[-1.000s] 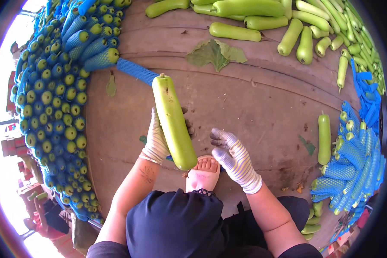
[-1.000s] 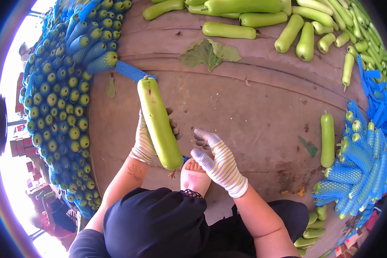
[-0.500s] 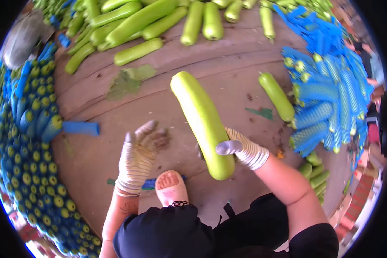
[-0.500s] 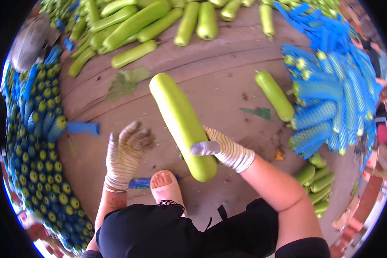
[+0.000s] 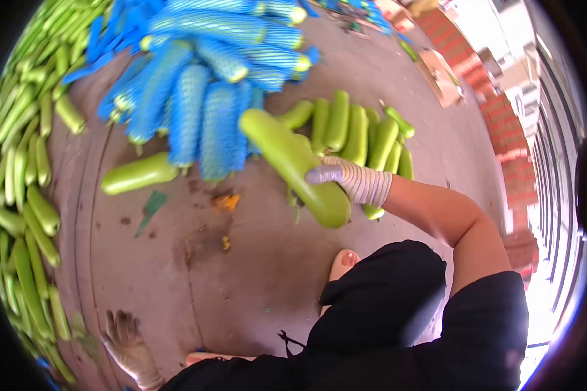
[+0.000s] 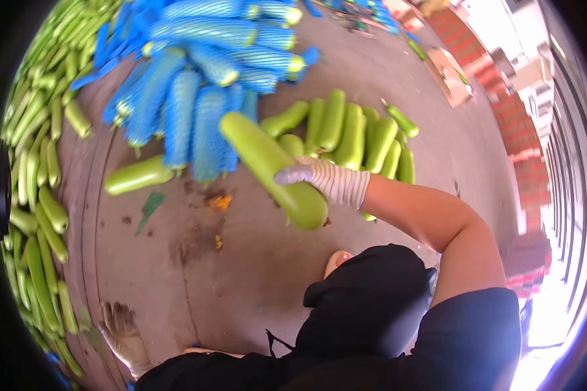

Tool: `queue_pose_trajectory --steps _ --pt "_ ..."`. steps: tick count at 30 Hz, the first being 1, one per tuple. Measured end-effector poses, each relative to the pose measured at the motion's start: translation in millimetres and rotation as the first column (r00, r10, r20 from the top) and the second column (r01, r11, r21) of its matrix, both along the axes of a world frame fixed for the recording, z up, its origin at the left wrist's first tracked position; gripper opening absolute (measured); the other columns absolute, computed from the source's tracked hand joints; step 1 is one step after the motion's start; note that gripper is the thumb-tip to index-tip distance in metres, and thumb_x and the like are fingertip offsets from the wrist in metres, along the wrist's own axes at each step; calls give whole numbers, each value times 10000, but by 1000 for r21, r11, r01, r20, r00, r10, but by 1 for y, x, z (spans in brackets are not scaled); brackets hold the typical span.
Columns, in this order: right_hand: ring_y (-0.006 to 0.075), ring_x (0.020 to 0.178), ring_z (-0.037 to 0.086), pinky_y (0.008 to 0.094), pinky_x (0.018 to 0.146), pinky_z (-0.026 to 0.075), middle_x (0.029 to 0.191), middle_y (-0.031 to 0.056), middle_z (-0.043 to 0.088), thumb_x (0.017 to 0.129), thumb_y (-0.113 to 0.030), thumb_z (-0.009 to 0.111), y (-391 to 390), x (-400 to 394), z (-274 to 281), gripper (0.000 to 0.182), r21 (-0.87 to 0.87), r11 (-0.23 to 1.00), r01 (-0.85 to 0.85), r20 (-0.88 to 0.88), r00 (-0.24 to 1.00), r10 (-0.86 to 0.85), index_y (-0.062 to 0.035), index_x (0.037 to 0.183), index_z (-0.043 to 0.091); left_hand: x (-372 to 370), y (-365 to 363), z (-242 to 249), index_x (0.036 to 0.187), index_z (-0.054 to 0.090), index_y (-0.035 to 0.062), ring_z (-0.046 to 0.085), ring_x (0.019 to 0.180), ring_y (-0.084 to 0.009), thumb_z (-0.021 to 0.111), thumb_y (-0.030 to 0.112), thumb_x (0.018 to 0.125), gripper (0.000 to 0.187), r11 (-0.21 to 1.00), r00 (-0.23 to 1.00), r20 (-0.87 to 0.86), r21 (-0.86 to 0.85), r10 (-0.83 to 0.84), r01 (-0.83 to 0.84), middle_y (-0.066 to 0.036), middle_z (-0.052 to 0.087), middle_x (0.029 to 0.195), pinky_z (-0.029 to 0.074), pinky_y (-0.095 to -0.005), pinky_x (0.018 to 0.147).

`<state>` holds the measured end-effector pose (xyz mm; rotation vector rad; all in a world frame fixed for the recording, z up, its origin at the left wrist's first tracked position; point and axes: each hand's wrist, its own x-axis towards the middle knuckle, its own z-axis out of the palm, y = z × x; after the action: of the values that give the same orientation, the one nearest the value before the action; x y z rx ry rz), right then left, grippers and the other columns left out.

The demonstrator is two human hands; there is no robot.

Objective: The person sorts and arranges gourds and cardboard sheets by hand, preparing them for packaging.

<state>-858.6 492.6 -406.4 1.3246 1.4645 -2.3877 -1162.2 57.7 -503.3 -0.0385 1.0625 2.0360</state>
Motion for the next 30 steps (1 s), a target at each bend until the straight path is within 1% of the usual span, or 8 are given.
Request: queue_pose_trajectory --steps 7,15,16,17,21,24,26,30 --pt "278 1076 545 387 893 455 1221 188 522 745 -380 718 98 141 -58 765 620 695 365 300 708 -639 -15 1320 368 -12 17 15 1360 381 99 454 1171 -205 407 454 931 558 975 985 -173 -222 -15 -24 -74 498 1271 312 -370 1026" --pt "241 1177 479 335 962 403 1285 152 479 888 -264 524 115 161 -55 467 890 440 -119 395 684 -613 -135 1322 412 -4 85 76 1301 452 158 591 981 -282 508 413 899 480 946 978 -147 -309 -151 99 -146 613 1105 423 -397 926" --pt "253 1138 502 336 940 415 1250 144 508 878 -226 522 103 143 -30 425 720 694 -32 498 720 -483 -129 1286 457 -13 88 76 1301 452 158 591 981 -282 508 413 899 480 946 976 -150 -307 -155 103 -146 613 1105 423 -397 926" --pt "266 1100 524 337 919 427 1215 137 537 868 -187 520 92 134 -18 388 473 880 35 553 766 -328 -123 1250 503 -27 89 74 1085 514 105 534 1061 -279 473 376 918 320 909 839 -426 -378 -339 176 -148 580 1144 383 -387 957" --pt "286 888 577 354 784 460 1028 149 584 773 -121 563 21 102 18 417 942 220 -252 213 960 183 -87 1187 530 -16 142 118 659 456 38 522 1065 -322 526 161 863 248 772 3 -772 -635 -635 -37 -183 590 1041 376 -400 947" --pt "330 890 568 407 754 464 950 161 565 767 -119 564 -25 66 100 494 829 149 -539 456 805 379 -54 1242 441 43 198 179 856 613 61 548 894 -394 600 65 683 173 646 -429 -643 -746 -634 162 -208 580 869 376 -463 912" --pt "339 884 570 422 730 470 959 171 561 770 -137 557 -56 40 146 501 754 15 -657 576 672 466 -36 1244 430 79 219 197 1132 571 157 432 1104 -395 596 158 687 446 644 -749 -418 -765 -514 -15 -175 487 1171 338 -518 918" --pt "325 818 596 408 704 480 963 167 593 790 -216 536 -117 10 163 443 714 92 -694 573 655 492 -4 1176 486 117 214 183 1266 441 97 471 1077 -365 641 232 729 588 440 -705 -650 -742 -284 506 -204 469 1198 409 -462 879"
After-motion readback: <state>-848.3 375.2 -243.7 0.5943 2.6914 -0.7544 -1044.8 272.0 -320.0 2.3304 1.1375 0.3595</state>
